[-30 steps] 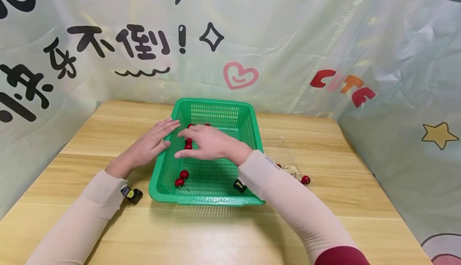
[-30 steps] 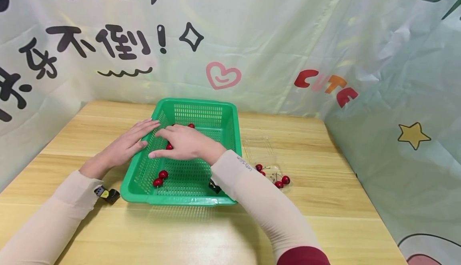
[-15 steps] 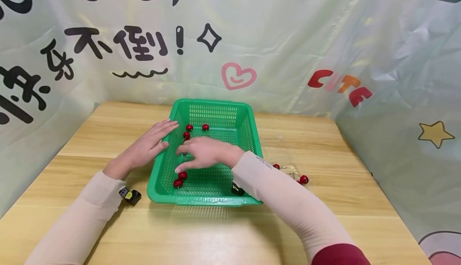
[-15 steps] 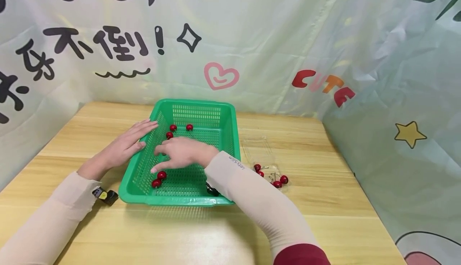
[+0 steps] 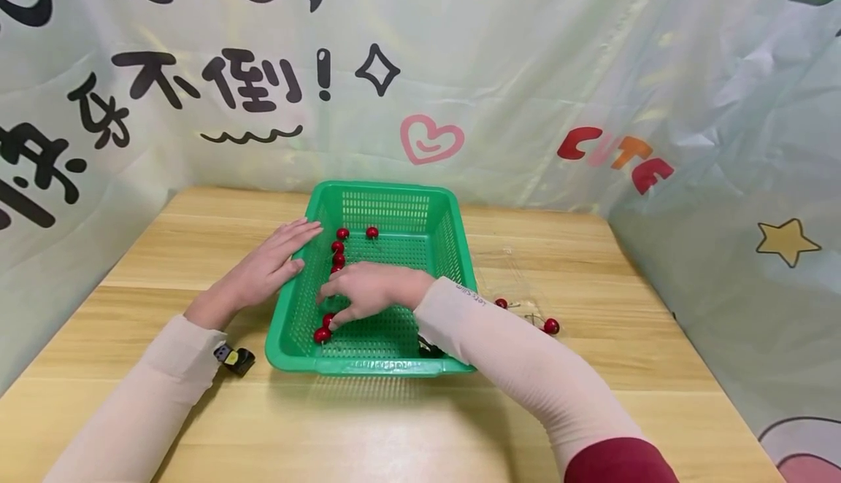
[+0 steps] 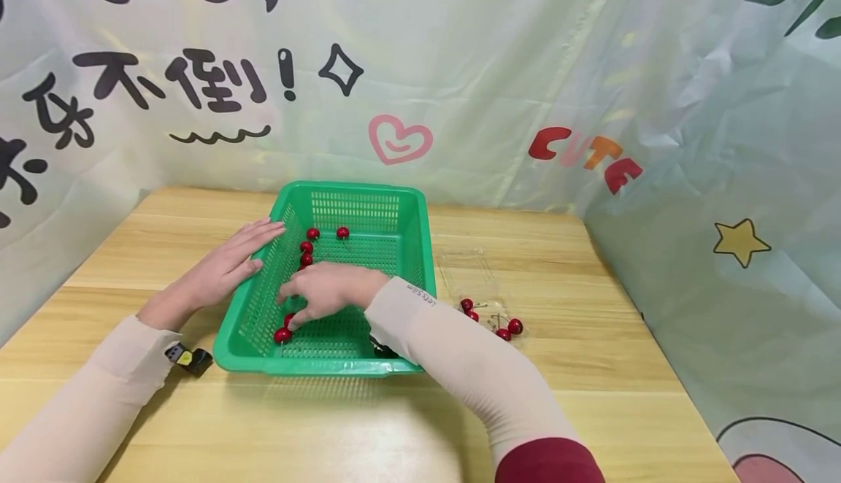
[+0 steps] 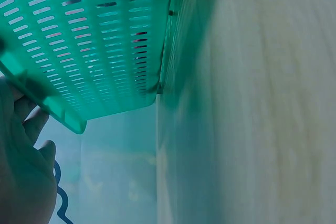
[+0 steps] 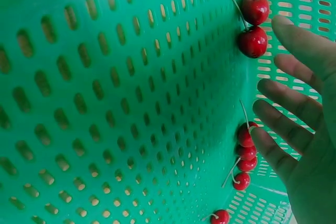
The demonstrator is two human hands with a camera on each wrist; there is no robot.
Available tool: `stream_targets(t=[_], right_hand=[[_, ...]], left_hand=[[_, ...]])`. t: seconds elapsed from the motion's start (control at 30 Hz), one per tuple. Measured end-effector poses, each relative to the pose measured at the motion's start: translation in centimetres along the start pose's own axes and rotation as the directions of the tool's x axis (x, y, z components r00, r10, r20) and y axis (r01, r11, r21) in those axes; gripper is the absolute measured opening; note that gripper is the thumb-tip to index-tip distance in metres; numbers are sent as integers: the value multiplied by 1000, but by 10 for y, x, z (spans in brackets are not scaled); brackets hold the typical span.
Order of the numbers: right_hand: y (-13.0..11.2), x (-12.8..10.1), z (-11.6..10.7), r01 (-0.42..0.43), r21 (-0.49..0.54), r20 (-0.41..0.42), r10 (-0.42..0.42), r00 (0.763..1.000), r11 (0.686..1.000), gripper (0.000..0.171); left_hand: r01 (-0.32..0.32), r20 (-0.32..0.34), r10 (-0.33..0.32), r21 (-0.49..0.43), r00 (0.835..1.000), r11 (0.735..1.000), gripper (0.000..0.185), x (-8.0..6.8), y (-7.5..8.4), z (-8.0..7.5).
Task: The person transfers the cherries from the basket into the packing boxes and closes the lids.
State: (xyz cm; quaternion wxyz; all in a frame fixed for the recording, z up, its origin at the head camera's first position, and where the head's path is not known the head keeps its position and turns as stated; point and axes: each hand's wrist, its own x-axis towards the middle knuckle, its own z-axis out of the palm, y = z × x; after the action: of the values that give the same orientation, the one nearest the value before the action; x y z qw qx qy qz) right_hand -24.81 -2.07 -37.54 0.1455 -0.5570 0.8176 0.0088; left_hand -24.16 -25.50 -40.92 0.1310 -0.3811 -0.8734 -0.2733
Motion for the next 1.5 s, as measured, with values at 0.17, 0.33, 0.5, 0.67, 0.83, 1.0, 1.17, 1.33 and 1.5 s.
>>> stream_targets(t=[0.17,0.33,0.5,0.67,0.83,1.0,1.17,1.33,1.5], right_hand=[[-1,1,1,7,-17,14,-7,1000,1000,47],[-1,3,2,12,-26,31,-12,999,1000,43],[0,5,4,23,-15,46,-22,999,1000,39],[0,7,5,37,0,65,-37,997,999,36],[-1,6,5,25,10,73,-25,997,1000,33],[-1,5,4,17,7,54,-17,998,1000,25],[-2,3,1,-24,48,30,23,999,999,21],[-1,1,-3,-21,68,-9,21,1000,997,20],[0,0,-6,-19,49,-37,21,999,999,20]], left_hand=[[0,-1,0,-1,1000,1000,51,0,0,0],[-1,-4,1,-3,1000,1000,51,0,1,0],[-4,-11,4,-4,1000,1000,51,0,0,1],[-12,-20,12,-4,1000,1000,51,-1,-1,1],[2,-15,-2,-10,1000,1000,51,-1,-1,1],[2,-13,-2,-13,1000,1000,51,-1,0,1],[3,-12,-4,-13,1000,1000,51,-1,1,1],[7,-8,-8,-18,1000,1000,50,-1,0,1],[3,-8,-3,-12,1000,1000,50,-1,-2,1]])
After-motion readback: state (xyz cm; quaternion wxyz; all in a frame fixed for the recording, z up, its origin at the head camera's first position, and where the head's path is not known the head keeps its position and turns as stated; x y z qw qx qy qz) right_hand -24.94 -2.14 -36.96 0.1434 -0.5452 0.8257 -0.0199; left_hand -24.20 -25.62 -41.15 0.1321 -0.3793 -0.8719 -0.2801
